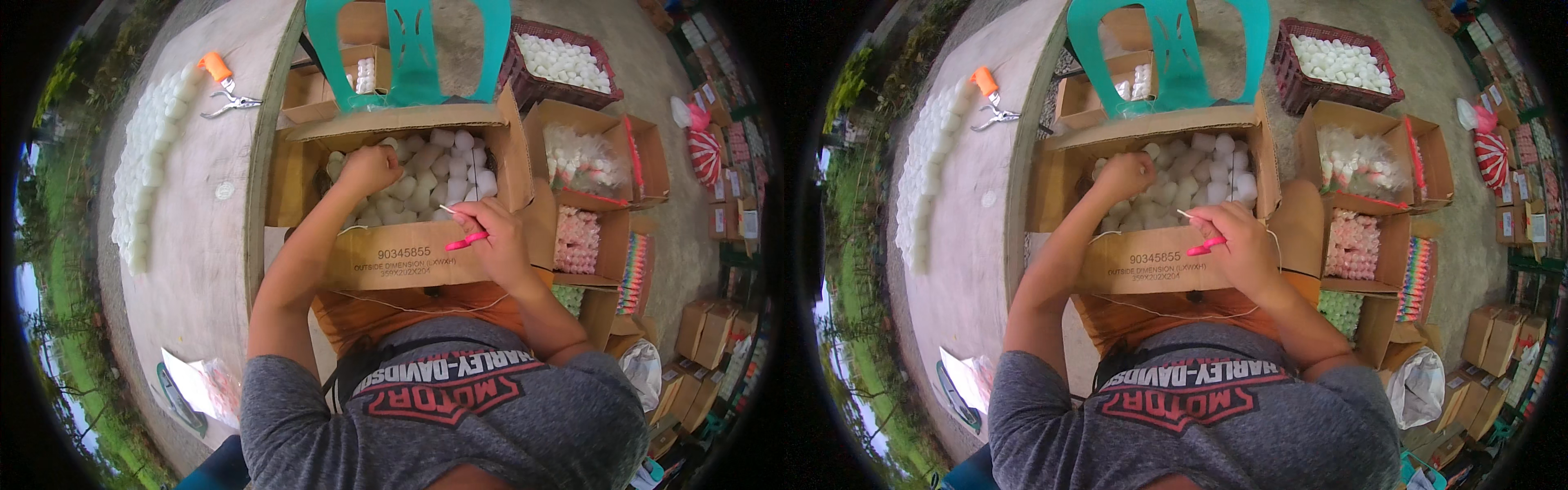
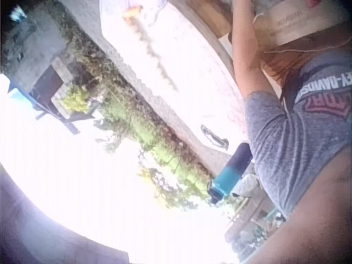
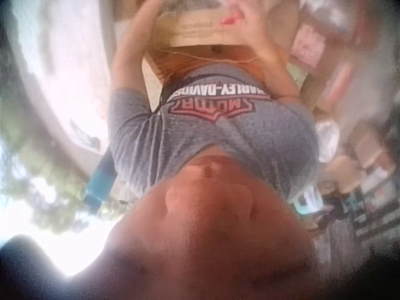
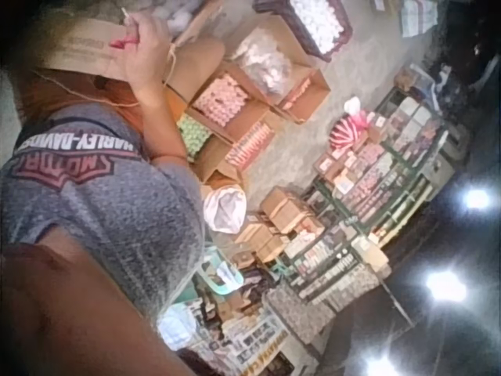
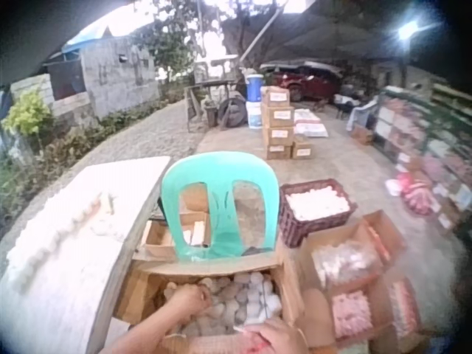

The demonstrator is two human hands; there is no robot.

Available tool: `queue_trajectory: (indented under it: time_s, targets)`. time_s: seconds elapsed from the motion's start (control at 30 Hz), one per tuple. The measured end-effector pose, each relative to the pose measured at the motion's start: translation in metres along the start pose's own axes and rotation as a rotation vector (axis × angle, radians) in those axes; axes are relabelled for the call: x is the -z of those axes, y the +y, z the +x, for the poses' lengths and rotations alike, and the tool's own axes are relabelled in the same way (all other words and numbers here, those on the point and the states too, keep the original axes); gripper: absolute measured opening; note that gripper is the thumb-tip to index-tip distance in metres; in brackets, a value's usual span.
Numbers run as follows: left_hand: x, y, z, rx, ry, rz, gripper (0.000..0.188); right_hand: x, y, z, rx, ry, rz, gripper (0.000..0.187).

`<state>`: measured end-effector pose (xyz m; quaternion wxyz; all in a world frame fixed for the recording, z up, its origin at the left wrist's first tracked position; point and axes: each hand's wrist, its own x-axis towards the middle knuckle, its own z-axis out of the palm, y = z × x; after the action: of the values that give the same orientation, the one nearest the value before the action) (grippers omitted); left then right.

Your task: The person repeatedly picks white cylindrical objects from a cardboard box, inserts a thin wire into each, and secures it with a pink tool. The person works at a table with multiple boxes of similar items and tools nearby.

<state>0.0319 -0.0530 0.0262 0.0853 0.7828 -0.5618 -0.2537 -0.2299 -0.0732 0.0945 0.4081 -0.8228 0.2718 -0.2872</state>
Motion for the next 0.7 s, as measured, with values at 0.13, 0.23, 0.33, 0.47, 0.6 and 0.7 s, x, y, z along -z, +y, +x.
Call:
queue_trajectory:
  time_s: [0.13,0.23,0.33,0.47,0.6,0.7]
  targets:
    - [-0.056,-0.040,0.042,-0.307,0.189,0.438,0.051,-0.003,0.003,-0.004,-0.047,0.052,0.018,0.016]
    - [-0.064,-0.014,0.046,-0.332,0.317,0.383,0.056,0.003,0.005,-0.003,-0.019,0.065,-0.044,0.014]
    - [-0.058,0.016,0.050,-0.067,0.040,0.201,0.065,0.001,0.006,-0.001,-0.009,0.121,-0.008,0.013]
    - [-0.057,0.009,0.050,-0.117,0.142,-0.020,0.065,0.002,0.007,0.002,0.036,0.135,-0.010,0.015]
    - [-0.019,0.027,0.009,0.102,0.062,-0.814,0.058,0.001,0.010,-0.001,-0.005,0.167,0.042,0.017]
    - [-0.001,0.035,-0.038,0.179,-0.111,-1.700,0.048,0.001,0.002,0.001,-0.010,0.171,0.036,0.017]
